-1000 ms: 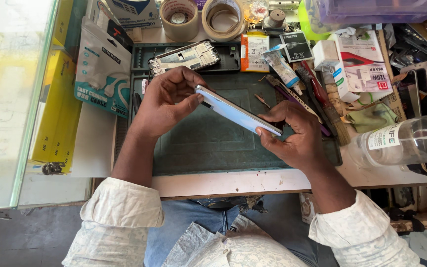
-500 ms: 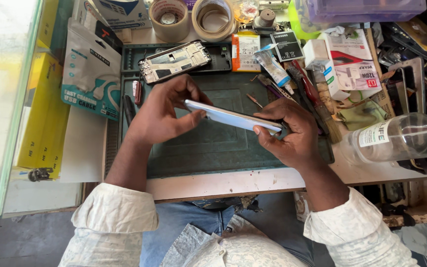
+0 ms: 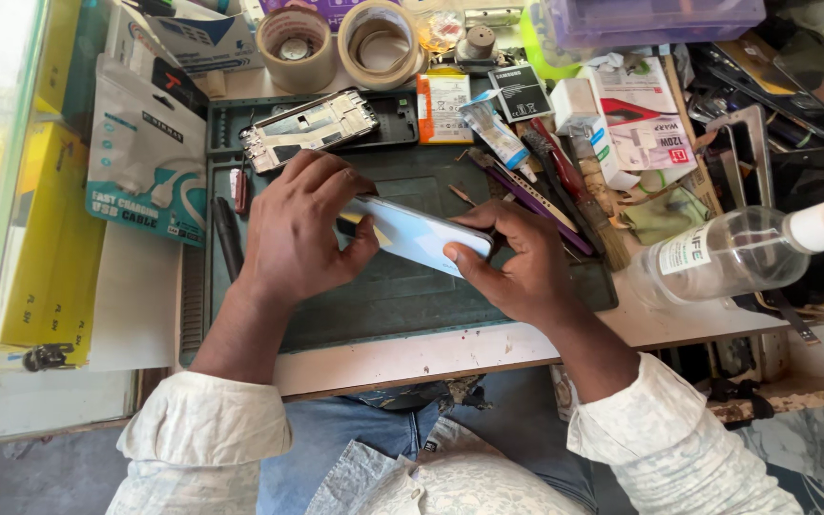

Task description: The person disassembles a smartphone at a workbench, removing the back cover and using a small screwdriver to remove screws from the internal chassis.

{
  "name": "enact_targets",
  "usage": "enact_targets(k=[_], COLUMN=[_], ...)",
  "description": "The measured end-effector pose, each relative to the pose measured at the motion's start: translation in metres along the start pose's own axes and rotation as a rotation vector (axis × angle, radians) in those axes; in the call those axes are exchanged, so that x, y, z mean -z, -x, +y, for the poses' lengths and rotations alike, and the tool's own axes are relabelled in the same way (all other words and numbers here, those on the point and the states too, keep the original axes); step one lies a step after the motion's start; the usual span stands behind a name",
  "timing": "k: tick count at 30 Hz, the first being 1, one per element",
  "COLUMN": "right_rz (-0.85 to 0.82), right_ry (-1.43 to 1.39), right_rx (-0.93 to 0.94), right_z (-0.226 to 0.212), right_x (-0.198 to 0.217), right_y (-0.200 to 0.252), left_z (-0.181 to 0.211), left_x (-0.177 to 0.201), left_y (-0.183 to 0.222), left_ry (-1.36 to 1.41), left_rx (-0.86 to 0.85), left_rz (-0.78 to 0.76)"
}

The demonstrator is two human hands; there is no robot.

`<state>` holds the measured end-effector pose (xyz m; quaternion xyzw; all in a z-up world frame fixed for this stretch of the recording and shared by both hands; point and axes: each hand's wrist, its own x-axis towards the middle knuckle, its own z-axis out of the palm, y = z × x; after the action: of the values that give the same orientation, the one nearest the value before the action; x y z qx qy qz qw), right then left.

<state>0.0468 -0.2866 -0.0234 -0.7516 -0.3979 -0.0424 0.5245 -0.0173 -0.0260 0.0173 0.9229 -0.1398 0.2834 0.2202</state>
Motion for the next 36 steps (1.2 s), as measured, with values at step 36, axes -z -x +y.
enact_targets(k=[36], right_rz=[-0.1], right_ry=[0.584], right_rx=[-0.214], right_z=[0.013], right_x=[0.048], right_y=[-0.014], left_z=[0.018], left_x=[-0.016], left_y=[-0.005], left_ry=[0.045], left_rx=[-0.092], left_rz=[-0.592])
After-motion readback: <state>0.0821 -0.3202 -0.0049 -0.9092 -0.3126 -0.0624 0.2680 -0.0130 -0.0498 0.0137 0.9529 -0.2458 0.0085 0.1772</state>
